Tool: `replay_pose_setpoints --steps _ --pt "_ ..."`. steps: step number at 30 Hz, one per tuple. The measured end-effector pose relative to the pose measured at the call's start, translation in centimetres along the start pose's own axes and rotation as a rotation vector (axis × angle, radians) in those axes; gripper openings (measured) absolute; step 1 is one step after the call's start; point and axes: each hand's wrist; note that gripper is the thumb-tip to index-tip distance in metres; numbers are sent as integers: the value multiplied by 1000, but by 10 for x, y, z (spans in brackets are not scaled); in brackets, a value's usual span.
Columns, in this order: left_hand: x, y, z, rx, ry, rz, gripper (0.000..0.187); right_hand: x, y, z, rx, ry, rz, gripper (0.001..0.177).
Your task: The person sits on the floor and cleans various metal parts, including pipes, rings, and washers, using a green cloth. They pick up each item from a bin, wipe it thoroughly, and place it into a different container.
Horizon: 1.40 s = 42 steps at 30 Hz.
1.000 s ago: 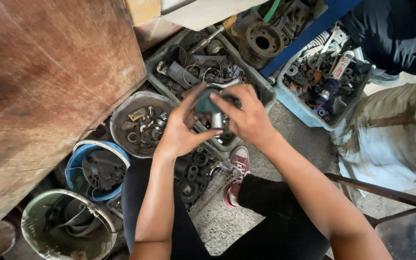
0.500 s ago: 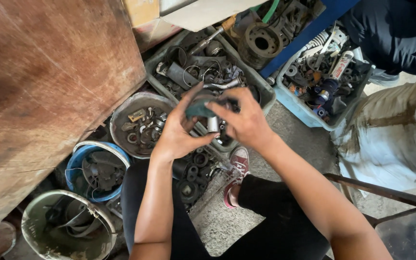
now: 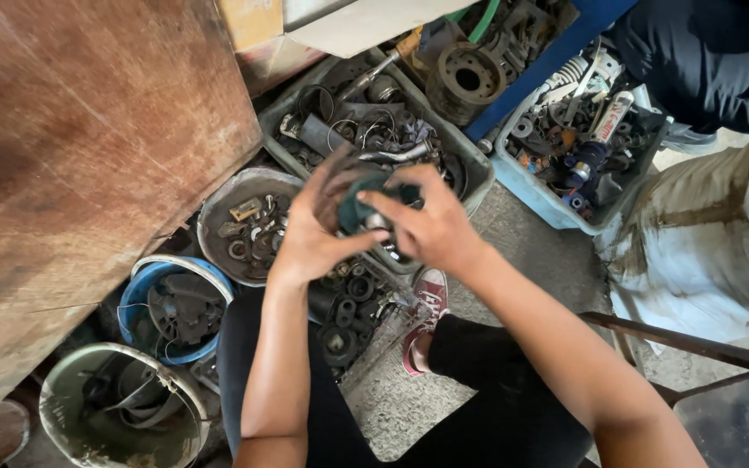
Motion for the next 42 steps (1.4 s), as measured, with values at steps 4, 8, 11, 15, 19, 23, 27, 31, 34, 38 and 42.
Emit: replay_pose_setpoints --steps 4,8,11,15,19,23,27,31,34,38,42 --pt "13 -1 -21 -75 133 60 99 0 -7 -41 -95 -181 25 50" --pt "15 -2 -35 -195 41 143 71 10 -17 -50 -181 -304 94 51" --pt "12 -3 -41 -195 15 182 56 15 -16 -39 -152 -224 80 49" --pt "4 -2 -29 -24 86 227 36 11 -12 -23 -119 -131 135 38" --pt "8 3 -20 -18 106 157 24 25 -18 -38 -211 -214 204 27" --pt "12 4 -28 81 74 103 18 34 -26 -51 -378 -287 250 18" --pt "4 -2 -52 271 98 38 30 32 -21 -30 -474 -358 322 14" --pt "-6 -10 -76 326 198 -30 39 37 -14 -14 -562 -359 329 16" --pt "-5 -15 -106 389 254 -51 44 33 -2 2 -616 -334 216 20" --pt "2 -19 -130 432 348 -24 48 10 14 27 -443 -240 -95 28" --pt "10 -25 -151 495 290 50 50 -4 18 43 -273 -209 -324 53"
Point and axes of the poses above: each hand's wrist, its own y-axis away from the middle knuckle, its own x-axis out of the back of the hand, z = x × y, and after that the axes turned 10 degrees about -z, right-handed
